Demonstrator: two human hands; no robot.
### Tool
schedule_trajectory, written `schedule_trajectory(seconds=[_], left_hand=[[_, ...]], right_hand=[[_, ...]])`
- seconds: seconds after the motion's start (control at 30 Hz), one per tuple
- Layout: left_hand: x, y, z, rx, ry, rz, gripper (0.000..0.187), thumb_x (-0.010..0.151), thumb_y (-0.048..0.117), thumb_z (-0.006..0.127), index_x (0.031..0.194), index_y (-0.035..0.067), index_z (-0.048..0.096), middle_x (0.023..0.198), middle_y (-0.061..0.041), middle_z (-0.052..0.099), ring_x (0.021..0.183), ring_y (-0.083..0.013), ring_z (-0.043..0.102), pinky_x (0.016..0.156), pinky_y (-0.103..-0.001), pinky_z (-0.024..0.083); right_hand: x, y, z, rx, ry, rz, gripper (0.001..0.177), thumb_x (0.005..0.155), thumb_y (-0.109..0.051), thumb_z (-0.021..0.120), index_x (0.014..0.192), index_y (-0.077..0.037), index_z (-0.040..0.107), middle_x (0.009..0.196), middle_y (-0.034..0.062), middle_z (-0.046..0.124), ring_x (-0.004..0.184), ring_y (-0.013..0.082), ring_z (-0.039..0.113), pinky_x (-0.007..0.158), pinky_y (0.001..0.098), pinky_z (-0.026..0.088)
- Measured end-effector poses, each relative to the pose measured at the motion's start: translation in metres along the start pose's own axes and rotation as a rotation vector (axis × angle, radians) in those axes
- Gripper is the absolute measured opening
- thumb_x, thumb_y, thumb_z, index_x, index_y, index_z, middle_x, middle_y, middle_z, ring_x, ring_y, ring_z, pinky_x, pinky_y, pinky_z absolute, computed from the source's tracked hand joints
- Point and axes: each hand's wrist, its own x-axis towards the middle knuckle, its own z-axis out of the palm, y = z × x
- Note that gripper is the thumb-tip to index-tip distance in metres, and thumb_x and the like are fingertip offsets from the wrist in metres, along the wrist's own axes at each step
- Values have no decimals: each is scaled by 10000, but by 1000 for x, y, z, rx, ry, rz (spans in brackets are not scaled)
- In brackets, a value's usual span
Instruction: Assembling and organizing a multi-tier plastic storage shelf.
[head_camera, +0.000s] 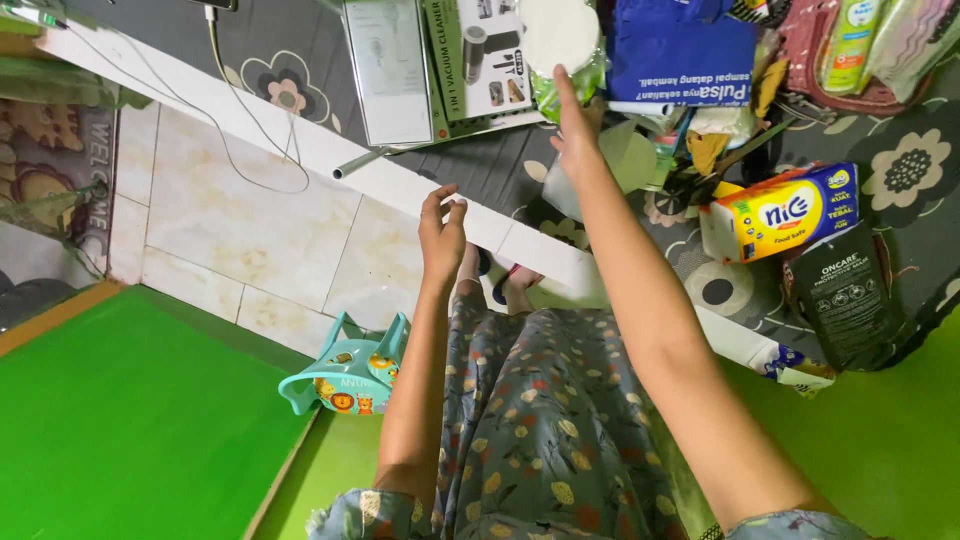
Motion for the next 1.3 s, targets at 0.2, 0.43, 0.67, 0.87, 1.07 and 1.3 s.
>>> schedule_trajectory(seconds=[0.2,0.43,0.67,0.87,1.07,1.3], left_hand=[[26,4,-21,8,-60,0,298,950,138,637,1230,35,648,1235,-129,671,1145,-264,631,941,-379,521],[45,7,-40,32,-101,6,302,930,124,647,1213,21,663,1248,-155,657,1139,-301,633,934,-399,522],[57,26,-56,-24,-144,-69,305,953,137,615,1230,16,656,1217,-153,685,1110,-262,659,899,-373,542],[65,-12,-36,-42,-212,-55,307,966,154,606,1236,12,645,1151,-139,734,1039,-226,714,874,-341,563],[88,-11,10,-36,-229,-21,286,960,156,617,1202,8,650,1106,-131,749,1006,-219,731,886,-334,559],[123,-4,45,160,-185,204,319,902,115,651,1200,11,606,1173,-205,678,1106,-357,660,993,-417,497]], right_hand=[[51,-15,24,95,149,260,1176,552,-719,827,1479,-106,444,1456,125,526,1306,309,550,1038,591,460],[-14,-36,68,-265,524,-74,1003,548,-392,978,1370,-109,478,1244,119,644,1112,253,623,969,366,528],[-71,-50,54,-22,125,-545,634,781,-106,912,1227,-55,466,1171,110,654,1057,195,645,936,330,546],[-157,-96,-69,158,170,-847,993,942,33,907,1647,-90,218,1589,153,449,1443,302,521,1171,442,468],[-87,-130,-170,142,472,-459,852,870,-307,932,1531,-101,437,1486,134,613,1326,291,611,945,442,459],[55,-73,-228,367,88,-2,648,904,-447,816,1418,-177,527,1410,99,556,1321,331,565,1063,553,498]])
